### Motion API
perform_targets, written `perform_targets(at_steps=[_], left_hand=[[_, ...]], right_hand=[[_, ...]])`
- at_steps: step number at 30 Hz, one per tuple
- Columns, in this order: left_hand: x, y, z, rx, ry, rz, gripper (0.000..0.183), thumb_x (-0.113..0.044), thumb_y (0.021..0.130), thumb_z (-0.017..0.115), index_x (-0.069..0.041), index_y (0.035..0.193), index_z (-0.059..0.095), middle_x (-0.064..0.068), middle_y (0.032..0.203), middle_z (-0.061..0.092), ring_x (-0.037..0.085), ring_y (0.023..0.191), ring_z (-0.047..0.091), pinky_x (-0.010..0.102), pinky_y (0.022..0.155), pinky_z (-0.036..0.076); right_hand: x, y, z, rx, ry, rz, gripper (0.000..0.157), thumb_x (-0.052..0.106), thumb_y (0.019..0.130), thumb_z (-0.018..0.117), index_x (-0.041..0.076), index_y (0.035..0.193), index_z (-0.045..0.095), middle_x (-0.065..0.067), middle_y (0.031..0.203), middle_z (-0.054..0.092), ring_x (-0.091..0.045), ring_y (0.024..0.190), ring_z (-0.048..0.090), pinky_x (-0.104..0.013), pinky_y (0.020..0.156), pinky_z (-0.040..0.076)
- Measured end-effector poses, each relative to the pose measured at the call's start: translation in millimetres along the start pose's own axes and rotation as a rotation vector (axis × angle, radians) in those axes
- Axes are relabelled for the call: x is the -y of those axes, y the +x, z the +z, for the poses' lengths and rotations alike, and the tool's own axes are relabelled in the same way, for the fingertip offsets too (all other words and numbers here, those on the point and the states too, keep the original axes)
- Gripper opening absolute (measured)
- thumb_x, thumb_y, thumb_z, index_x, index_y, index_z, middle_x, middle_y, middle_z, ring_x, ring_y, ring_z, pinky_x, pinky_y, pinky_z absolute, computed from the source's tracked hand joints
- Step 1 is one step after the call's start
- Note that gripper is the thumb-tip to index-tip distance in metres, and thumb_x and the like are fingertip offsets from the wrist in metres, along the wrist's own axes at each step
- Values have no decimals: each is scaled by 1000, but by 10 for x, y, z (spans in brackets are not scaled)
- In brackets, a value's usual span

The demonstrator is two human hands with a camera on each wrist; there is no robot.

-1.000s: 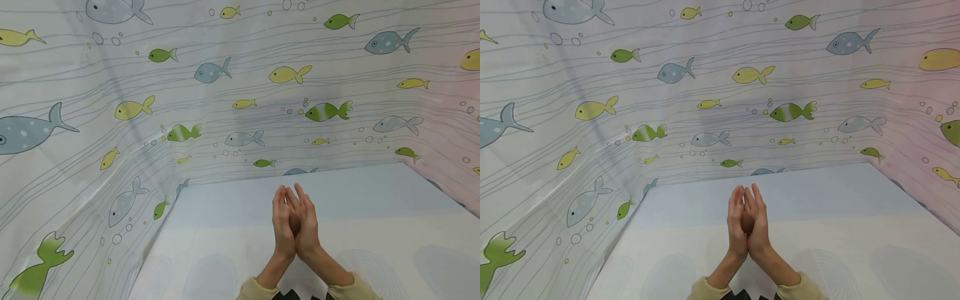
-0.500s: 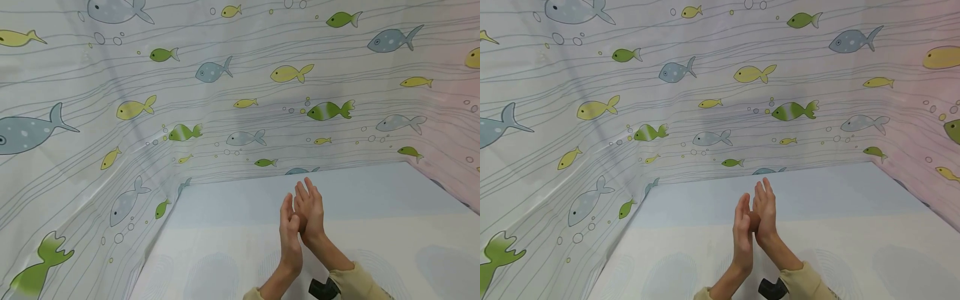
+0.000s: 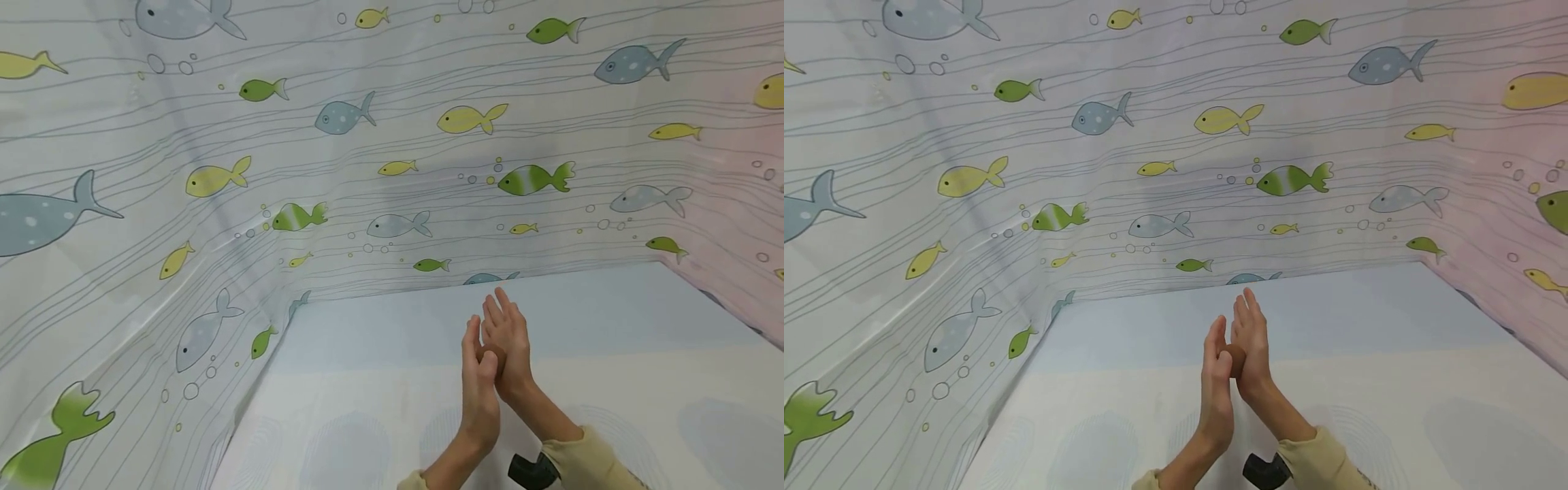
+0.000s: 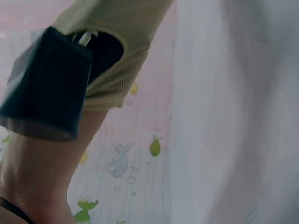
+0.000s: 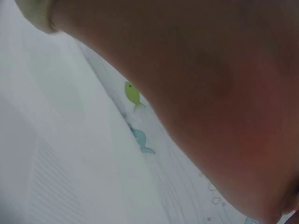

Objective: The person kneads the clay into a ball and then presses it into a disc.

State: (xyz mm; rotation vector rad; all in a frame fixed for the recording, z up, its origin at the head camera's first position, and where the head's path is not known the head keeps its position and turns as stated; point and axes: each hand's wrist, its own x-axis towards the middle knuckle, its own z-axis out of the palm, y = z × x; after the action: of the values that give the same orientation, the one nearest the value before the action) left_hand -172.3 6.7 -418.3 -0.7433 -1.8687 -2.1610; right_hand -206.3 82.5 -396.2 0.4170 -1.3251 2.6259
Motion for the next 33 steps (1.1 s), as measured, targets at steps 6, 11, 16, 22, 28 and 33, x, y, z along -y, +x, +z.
perform_targets(at_steps=[6,11,16,22,28,33], left_hand=[[103,98,-41,-48,-36,8,56,-30,104,30,-13,156,21,5,162,22,25,150,19,19,115,22],[179,163,-86,-92,-51,30,56,-29,105,31,-5,155,24,8,161,26,25,150,22,15,113,24],[184,244,-144,-136,-102,-5,58,-32,105,28,-1,153,25,13,160,26,29,149,22,17,113,24],[173,387,-245,-156,-129,-35,59,-37,104,27,-3,153,28,11,159,28,27,150,20,45,121,15],[158,483,-306,-148,-158,-23,61,-38,104,27,-2,153,26,12,160,27,26,151,16,49,122,7],[156,436,-280,-106,-144,-24,60,-36,102,27,-4,153,27,8,160,28,25,151,17,50,121,9]], right_hand=[[-94,-177,35,34,-166,40,67,51,105,11,16,160,-3,-2,167,-5,-21,153,-5,-31,122,8],[-147,-290,87,55,-232,51,68,50,105,8,12,160,-3,-1,167,-3,-20,153,-5,-10,112,17],[-159,-379,140,91,-267,33,65,47,106,8,12,159,-5,-1,166,-4,-22,152,-6,-4,106,18],[-117,-471,187,143,-236,43,64,45,107,6,10,156,-15,-8,165,-11,-27,151,-11,-3,104,20],[-45,-504,226,169,-218,87,66,48,106,3,10,155,-19,-8,164,-14,-24,151,-13,-10,110,19],[-7,-459,231,125,-185,107,70,51,105,5,8,157,-13,-7,165,-11,-24,152,-10,-45,122,0]])
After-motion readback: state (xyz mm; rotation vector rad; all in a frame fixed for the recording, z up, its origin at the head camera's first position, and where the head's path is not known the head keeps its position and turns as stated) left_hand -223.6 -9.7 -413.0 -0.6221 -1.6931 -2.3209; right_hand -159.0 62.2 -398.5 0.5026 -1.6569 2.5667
